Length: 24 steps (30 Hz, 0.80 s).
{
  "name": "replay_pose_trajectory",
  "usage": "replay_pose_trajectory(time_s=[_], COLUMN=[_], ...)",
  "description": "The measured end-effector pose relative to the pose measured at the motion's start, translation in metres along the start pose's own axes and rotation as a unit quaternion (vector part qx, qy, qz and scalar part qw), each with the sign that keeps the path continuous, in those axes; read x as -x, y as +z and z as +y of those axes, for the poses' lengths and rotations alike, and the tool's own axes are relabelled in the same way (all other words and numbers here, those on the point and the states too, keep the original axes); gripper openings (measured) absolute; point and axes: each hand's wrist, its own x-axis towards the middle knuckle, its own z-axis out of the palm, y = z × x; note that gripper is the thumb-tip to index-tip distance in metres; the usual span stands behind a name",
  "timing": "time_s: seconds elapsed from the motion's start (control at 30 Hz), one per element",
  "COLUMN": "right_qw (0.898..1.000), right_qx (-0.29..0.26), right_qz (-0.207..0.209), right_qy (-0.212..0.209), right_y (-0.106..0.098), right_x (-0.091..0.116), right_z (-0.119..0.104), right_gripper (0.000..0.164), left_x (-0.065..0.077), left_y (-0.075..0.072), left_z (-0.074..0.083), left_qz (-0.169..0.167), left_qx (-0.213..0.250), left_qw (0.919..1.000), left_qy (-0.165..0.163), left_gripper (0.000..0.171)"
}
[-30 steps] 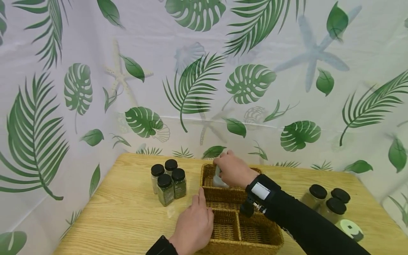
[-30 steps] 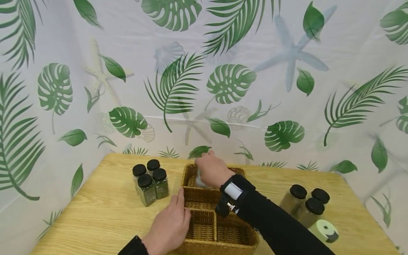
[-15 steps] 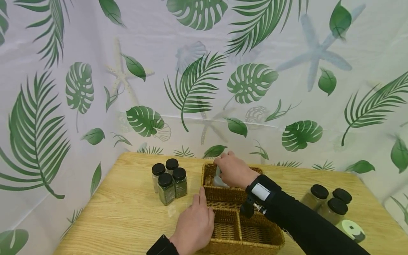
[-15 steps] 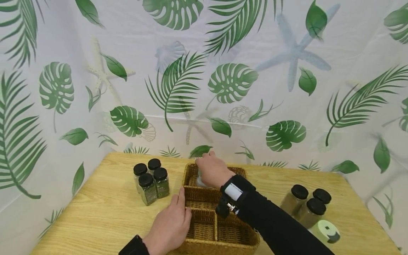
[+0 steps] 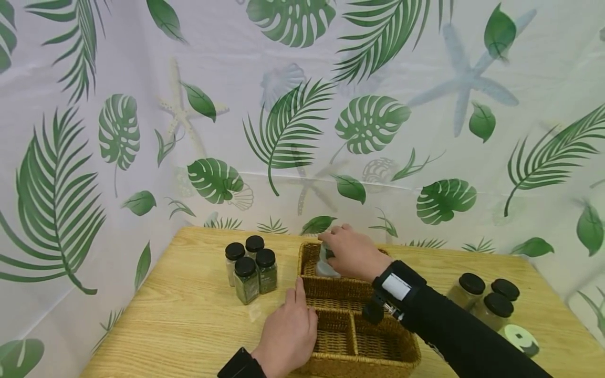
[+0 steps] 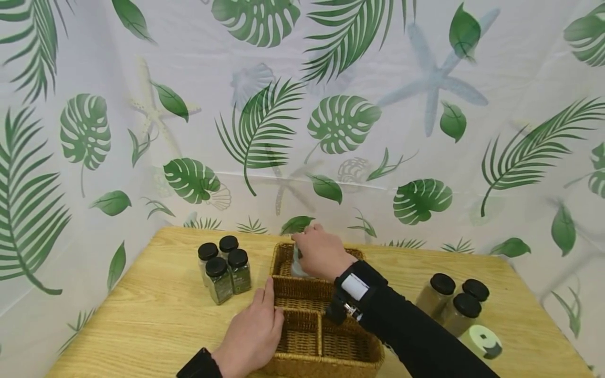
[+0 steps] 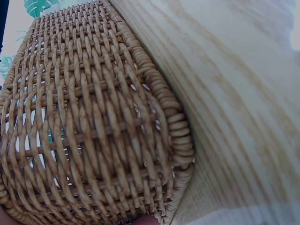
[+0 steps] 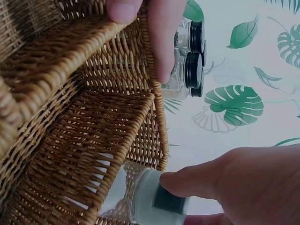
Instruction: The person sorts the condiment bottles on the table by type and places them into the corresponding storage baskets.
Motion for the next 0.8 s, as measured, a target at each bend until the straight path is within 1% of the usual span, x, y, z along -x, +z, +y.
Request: replay_pose_trajectory(time_s=[0.2, 0.37, 0.5, 0.73, 0.8], right_qw=[1.000, 0.999, 0.999, 0.998, 0.998], right_qx=[-0.003, -0.008, -0.010, -0.018, -0.020], right_qz=[0.027, 0.044, 0.039, 0.042, 0.037], right_qy=[-0.005, 0.007, 0.029, 0.046, 0.055], right_y=[-0.004, -0.013, -0.021, -0.035, -0.040], right_x=[0.014, 0.029, 0.043, 0.066, 0.072], right_z=[0.005, 0.010, 0.016, 0.027, 0.030], right_gripper=[0.049, 0.051, 0.052, 0.050, 0.051], left_x=[0.001, 0.001, 0.001, 0.001, 0.001], left_y=[0.001, 0.002, 0.002, 0.003, 0.004], left_z=[0.000, 0.001, 0.002, 0.001, 0.001], left_qz=[-0.001, 0.005, 0.007, 0.011, 0.011], left_qx=[0.001, -0.002, -0.003, 0.005, 0.006], left_qw=[1.0000, 1.0000, 1.0000, 0.9999, 0.9999], left_qy=[-0.003, -0.001, -0.001, 0.004, 0.003], left_gripper=[0.062, 0.062, 0.063, 0.062, 0.062])
